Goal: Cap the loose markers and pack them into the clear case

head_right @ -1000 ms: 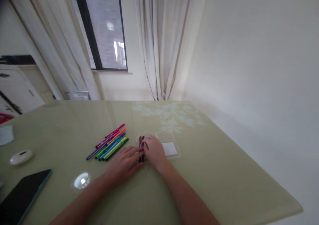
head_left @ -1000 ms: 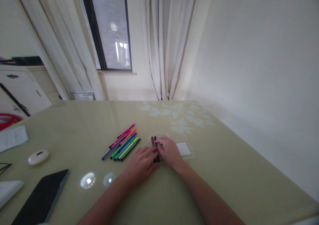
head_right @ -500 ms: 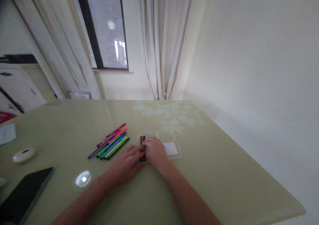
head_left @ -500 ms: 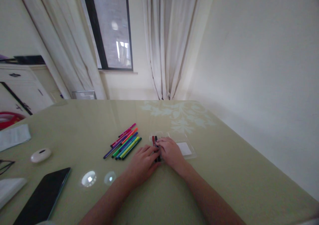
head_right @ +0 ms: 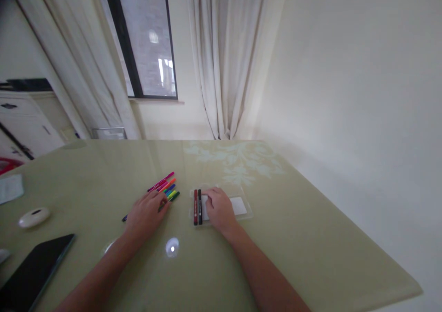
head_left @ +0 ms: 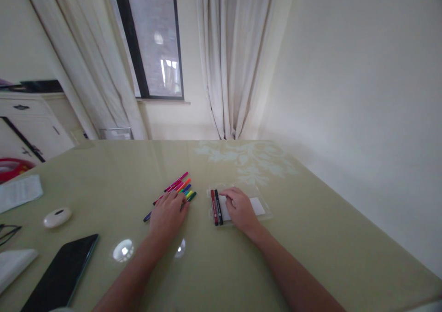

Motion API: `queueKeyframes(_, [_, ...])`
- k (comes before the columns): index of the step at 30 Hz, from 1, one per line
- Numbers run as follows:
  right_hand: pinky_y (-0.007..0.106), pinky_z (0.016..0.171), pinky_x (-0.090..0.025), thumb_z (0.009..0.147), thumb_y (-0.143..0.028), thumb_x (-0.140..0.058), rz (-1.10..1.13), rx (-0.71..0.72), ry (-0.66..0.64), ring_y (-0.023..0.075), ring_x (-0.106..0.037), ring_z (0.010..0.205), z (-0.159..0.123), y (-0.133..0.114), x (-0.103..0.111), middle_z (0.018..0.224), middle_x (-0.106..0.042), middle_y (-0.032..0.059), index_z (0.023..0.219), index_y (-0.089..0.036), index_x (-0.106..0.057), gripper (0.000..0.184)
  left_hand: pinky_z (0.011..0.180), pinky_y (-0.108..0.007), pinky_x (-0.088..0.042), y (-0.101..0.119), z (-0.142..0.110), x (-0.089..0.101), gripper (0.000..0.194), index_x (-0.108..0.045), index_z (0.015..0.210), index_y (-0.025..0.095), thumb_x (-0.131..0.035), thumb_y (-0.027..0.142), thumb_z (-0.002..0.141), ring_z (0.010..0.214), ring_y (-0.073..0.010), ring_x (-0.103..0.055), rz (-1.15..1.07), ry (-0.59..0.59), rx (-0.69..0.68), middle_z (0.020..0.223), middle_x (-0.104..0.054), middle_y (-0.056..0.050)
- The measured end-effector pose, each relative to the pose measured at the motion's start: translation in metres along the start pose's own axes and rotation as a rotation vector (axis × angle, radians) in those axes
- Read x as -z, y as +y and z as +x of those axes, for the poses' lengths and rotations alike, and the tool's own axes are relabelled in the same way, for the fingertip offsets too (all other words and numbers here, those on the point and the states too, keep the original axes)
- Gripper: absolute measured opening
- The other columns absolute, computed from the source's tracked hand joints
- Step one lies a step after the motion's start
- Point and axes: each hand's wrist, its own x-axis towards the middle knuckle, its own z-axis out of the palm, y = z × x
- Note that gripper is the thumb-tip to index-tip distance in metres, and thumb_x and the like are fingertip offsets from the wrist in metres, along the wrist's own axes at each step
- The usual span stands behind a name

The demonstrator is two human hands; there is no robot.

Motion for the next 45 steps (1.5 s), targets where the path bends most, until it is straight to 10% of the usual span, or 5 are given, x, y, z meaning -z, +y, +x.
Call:
queueKeyframes(10, [0.037, 0.090, -0.052, 0.093, -0.016, -0.053, 0.104, -0.053, 0.088, 0.0219, -0.067, 0.094, 0.002, -0.005, 0.003, 0.101, -0.075, 0.0092, 0.102, -0.019, -0.077, 0.026, 0.081, -0.042, -0.051, 0.008, -0.001, -0.006, 0.022, -0.061, 0.085, 0.021, -0.053, 0.036, 0.099, 0.089, -0.0275, -0.066, -0.134, 0.009, -0.060, 0.091, -0.070, -0.008])
queueKeyframes(20, [0.031, 0.069, -0.057, 0.081, -0.046, -0.079, 0.812, -0.338, -0.037, 0.0194, -0.071, 0.073, 0.002, -0.017, -0.005, 0.082, -0.076, 0.0033, 0.095, -0.020, -0.076, 0.030, 0.078, -0.035, -0.054, 0.048, -0.014, -0.001, 0.018, -0.063, 0.104, 0.024, -0.060, 0.041, 0.100, 0.089, -0.0223, -0.069, -0.507, -0.009, -0.186, 0.097, -0.074, -0.003])
queueKeyframes(45, [0.032, 0.074, -0.057, 0.064, -0.036, -0.088, 1.028, -0.568, 0.266, 0.0194, -0.071, 0.082, 0.010, 0.000, 0.008, 0.090, -0.076, 0.0048, 0.101, -0.020, -0.074, 0.042, 0.083, -0.033, -0.057, 0.053, -0.019, 0.000, 0.025, -0.067, 0.121, 0.027, -0.062, 0.029, 0.097, 0.090, -0.0180, -0.068, -0.566, -0.001, -0.364, 0.110, -0.072, -0.004])
